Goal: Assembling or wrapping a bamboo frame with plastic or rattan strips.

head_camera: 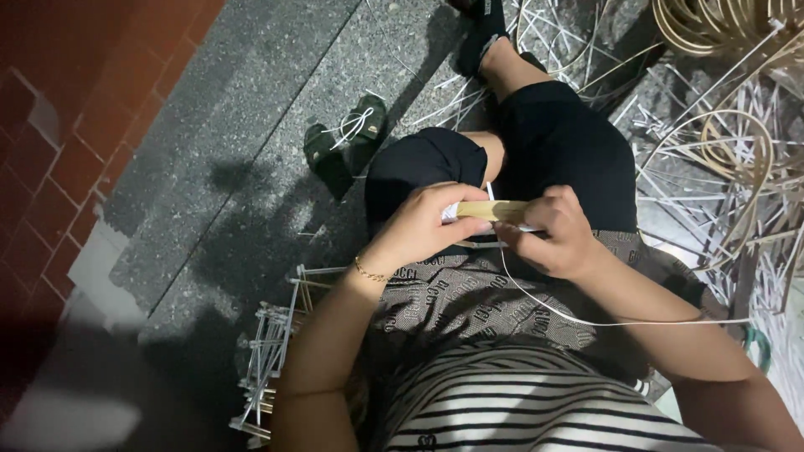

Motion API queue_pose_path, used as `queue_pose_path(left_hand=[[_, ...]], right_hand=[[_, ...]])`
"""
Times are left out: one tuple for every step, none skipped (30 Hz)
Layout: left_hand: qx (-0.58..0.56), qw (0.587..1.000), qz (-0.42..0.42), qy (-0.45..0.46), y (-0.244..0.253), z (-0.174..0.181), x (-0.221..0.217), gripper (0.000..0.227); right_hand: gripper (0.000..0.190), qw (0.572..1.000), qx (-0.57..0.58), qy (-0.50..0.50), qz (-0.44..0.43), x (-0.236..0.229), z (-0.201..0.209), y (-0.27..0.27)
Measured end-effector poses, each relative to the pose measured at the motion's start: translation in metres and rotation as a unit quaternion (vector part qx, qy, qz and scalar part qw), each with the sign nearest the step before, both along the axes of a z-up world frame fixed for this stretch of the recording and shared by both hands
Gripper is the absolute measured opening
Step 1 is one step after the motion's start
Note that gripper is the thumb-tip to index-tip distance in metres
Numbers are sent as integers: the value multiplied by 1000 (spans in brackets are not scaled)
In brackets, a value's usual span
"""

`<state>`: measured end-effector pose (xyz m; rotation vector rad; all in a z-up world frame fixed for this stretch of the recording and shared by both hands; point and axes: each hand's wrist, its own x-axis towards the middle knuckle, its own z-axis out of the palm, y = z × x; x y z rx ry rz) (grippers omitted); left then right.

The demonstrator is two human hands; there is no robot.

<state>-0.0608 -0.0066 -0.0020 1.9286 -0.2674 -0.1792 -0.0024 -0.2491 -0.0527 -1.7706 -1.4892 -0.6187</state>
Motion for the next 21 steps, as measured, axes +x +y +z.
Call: queue_pose_path(left_hand=[[-9, 1000, 2, -11, -1, -3, -2, 29], [-10, 1000, 1, -11, -2, -4, -2, 29], [-10, 999, 11, -30, -3, -6, -3, 30], [-10, 998, 20, -50, -3, -7, -4, 31], [-10, 999, 19, -50, -4, -7, -4, 31], [-22, 999, 33, -36, -4, -6, -5, 31], [-34, 998, 46, -22, -4, -6, -5, 31], [-34, 998, 46, -23, -4, -8, -5, 31], [-31, 998, 46, -28, -4, -10, -5, 31], [-29, 998, 44, -32, -4, -12, -6, 31], [-29, 998, 42, -32, -5, -12, -6, 31], [-34, 998, 49, -22, -5, -12, -5, 32], [-39, 998, 56, -11, -5, -12, -5, 32], [-39, 998, 55, -12, -6, -10, -6, 32], [-24, 997, 54, -44, -7, -7, -7, 31], [-8, 996, 52, -77, -7, -5, -6, 30], [-7, 996, 51, -80, -8, -5, -7, 30], [16, 992, 49, -116, -10, -5, -9, 31], [38, 987, 47, -152, -11, -5, -10, 33], [38, 987, 43, -150, -14, -5, -14, 33], [62, 985, 42, -158, -16, -5, -17, 25]], right_hand=[[20, 1000, -3, 2, 0, 0, 0, 0], [20, 1000, -4, 2, -1, 1, 0, 1], [20, 1000, -3, 0, -4, 1, 0, 1], [19, 1000, -2, -3, -7, 2, 1, 2], [19, 1000, -2, -3, -8, 1, 3, 2], [20, 1000, 2, -8, -6, 2, 5, 2], [20, 1000, 5, -12, -4, 2, 7, 3], [20, 1000, 5, -13, -4, 3, 14, 5], [20, 1000, 1, -18, -2, 5, 21, 6], [21, 1000, -5, -22, -1, 5, 29, 8], [21, 1000, -5, -22, -3, 4, 31, 7], [20, 1000, -16, -17, 0, 4, 32, 8], [21, 1000, -28, -12, 3, 5, 34, 8], [21, 1000, -27, -12, 2, 4, 37, 8], [18, 999, -31, 14, 14, 3, 40, 8], [17, 998, -35, 39, 25, 3, 44, 8], [17, 998, -34, 37, 24, 4, 44, 7], [15, 990, -35, 137, 23, 4, 44, 5], [15, 971, -35, 235, 22, 3, 44, 3], [15, 971, -33, 238, 19, 7, 51, 8], [15, 939, -58, 339, -8, 11, 59, 12]])
